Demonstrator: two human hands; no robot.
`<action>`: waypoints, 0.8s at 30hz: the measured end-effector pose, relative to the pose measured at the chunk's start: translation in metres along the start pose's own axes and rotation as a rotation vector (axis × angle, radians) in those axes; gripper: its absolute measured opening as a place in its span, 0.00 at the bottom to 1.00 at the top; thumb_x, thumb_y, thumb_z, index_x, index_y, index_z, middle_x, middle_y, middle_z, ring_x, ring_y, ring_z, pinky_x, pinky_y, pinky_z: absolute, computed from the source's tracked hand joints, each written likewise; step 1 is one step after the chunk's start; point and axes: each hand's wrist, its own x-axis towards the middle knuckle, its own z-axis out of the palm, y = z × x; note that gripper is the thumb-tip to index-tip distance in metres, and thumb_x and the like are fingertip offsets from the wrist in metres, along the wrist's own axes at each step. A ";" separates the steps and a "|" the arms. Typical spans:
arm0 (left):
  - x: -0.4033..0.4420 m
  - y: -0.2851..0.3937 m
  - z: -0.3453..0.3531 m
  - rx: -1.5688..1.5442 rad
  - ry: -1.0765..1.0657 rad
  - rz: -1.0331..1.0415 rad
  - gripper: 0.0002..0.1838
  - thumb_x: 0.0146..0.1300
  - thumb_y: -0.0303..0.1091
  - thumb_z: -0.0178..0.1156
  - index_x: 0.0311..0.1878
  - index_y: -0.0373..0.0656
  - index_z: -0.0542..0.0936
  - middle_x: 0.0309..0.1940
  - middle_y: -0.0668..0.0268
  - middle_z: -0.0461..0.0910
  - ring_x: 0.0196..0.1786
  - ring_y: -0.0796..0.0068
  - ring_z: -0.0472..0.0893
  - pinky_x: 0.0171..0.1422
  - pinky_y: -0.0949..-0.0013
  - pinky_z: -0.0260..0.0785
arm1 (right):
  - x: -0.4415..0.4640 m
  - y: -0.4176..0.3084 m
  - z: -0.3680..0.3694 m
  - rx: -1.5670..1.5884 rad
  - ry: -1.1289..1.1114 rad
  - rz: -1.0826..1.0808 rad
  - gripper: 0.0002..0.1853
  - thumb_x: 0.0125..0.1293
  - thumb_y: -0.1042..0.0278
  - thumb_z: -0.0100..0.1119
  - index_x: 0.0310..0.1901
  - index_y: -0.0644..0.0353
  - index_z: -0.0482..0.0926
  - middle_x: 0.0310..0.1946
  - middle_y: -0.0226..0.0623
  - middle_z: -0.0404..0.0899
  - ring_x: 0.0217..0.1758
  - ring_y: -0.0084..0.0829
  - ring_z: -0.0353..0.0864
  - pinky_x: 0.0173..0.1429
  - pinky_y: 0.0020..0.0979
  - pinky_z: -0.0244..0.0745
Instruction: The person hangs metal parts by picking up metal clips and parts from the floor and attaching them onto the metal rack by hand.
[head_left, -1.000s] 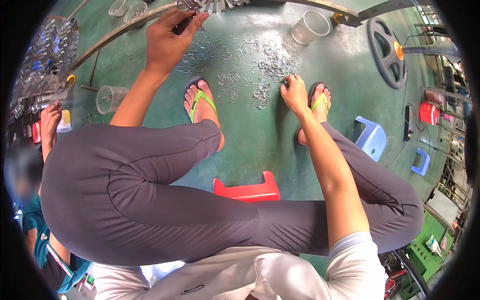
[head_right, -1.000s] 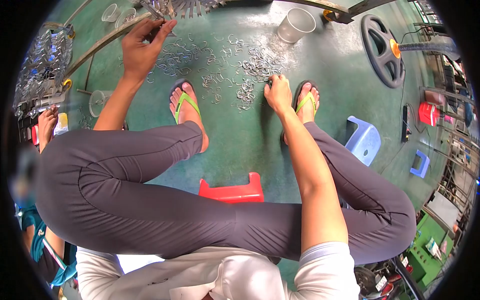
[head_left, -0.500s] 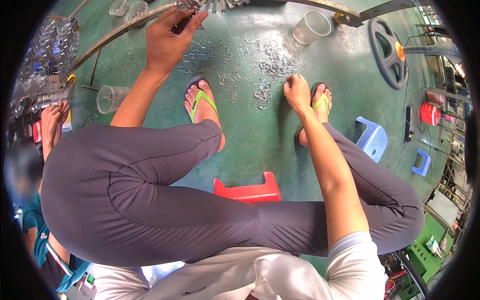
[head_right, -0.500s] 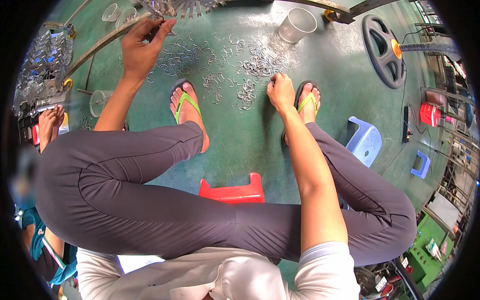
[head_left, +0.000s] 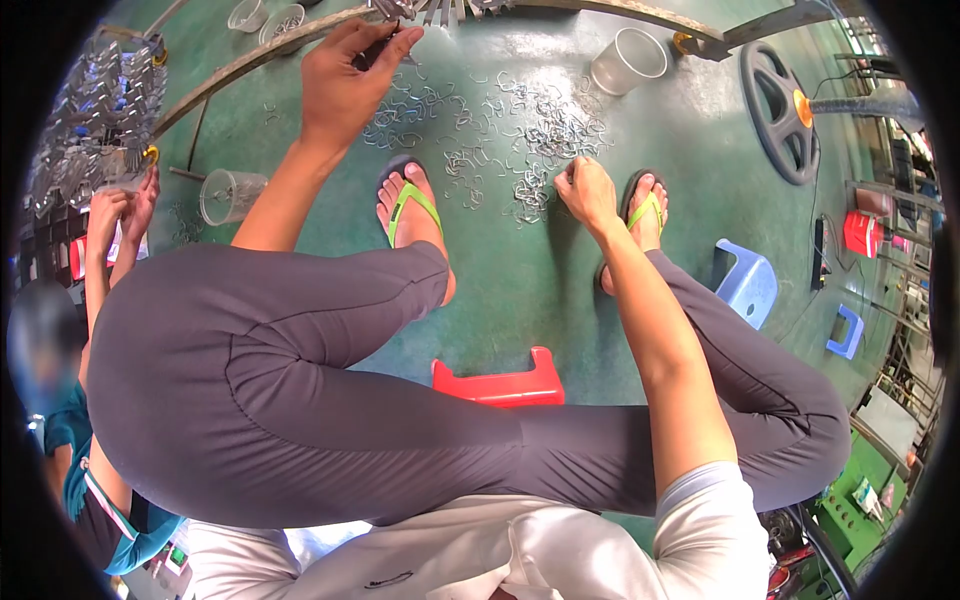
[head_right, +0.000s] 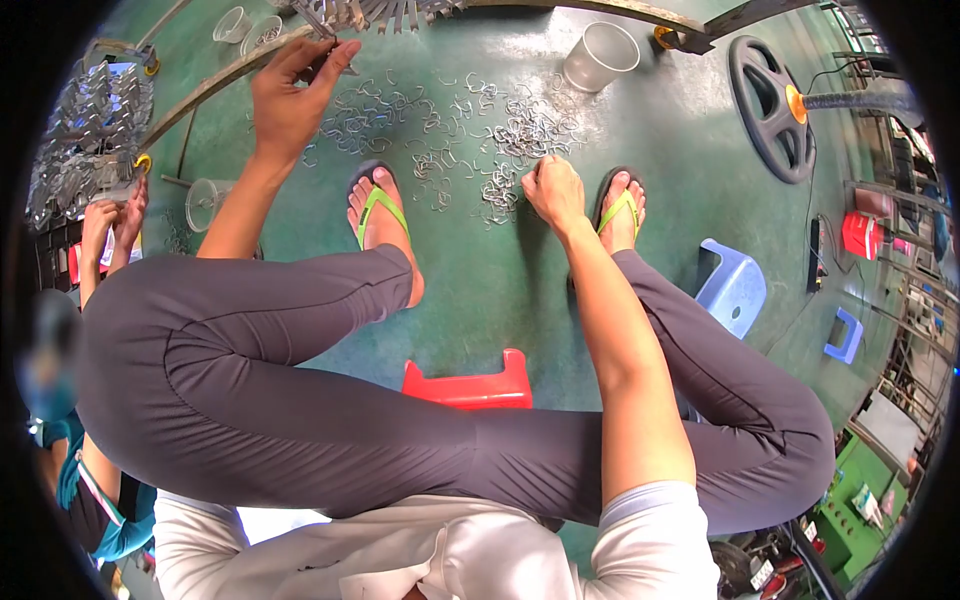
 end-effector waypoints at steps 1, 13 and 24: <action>0.000 0.000 0.000 -0.002 -0.003 -0.011 0.11 0.66 0.33 0.76 0.46 0.35 0.90 0.34 0.68 0.85 0.37 0.82 0.81 0.43 0.76 0.72 | -0.001 -0.002 -0.002 0.023 0.025 -0.017 0.11 0.66 0.64 0.64 0.37 0.65 0.84 0.44 0.51 0.84 0.51 0.52 0.85 0.57 0.50 0.81; 0.000 0.001 0.002 0.004 0.003 -0.014 0.12 0.66 0.34 0.76 0.45 0.35 0.90 0.35 0.67 0.86 0.37 0.81 0.80 0.44 0.75 0.72 | -0.018 -0.091 0.035 0.178 -0.238 -0.206 0.16 0.69 0.56 0.68 0.49 0.58 0.85 0.46 0.44 0.82 0.54 0.49 0.84 0.57 0.49 0.81; 0.002 0.002 0.000 0.007 0.006 0.005 0.12 0.67 0.35 0.75 0.46 0.36 0.91 0.33 0.69 0.84 0.36 0.82 0.79 0.44 0.76 0.71 | -0.015 -0.093 0.048 0.161 -0.201 -0.078 0.12 0.68 0.59 0.69 0.46 0.57 0.86 0.46 0.44 0.84 0.51 0.50 0.86 0.56 0.50 0.81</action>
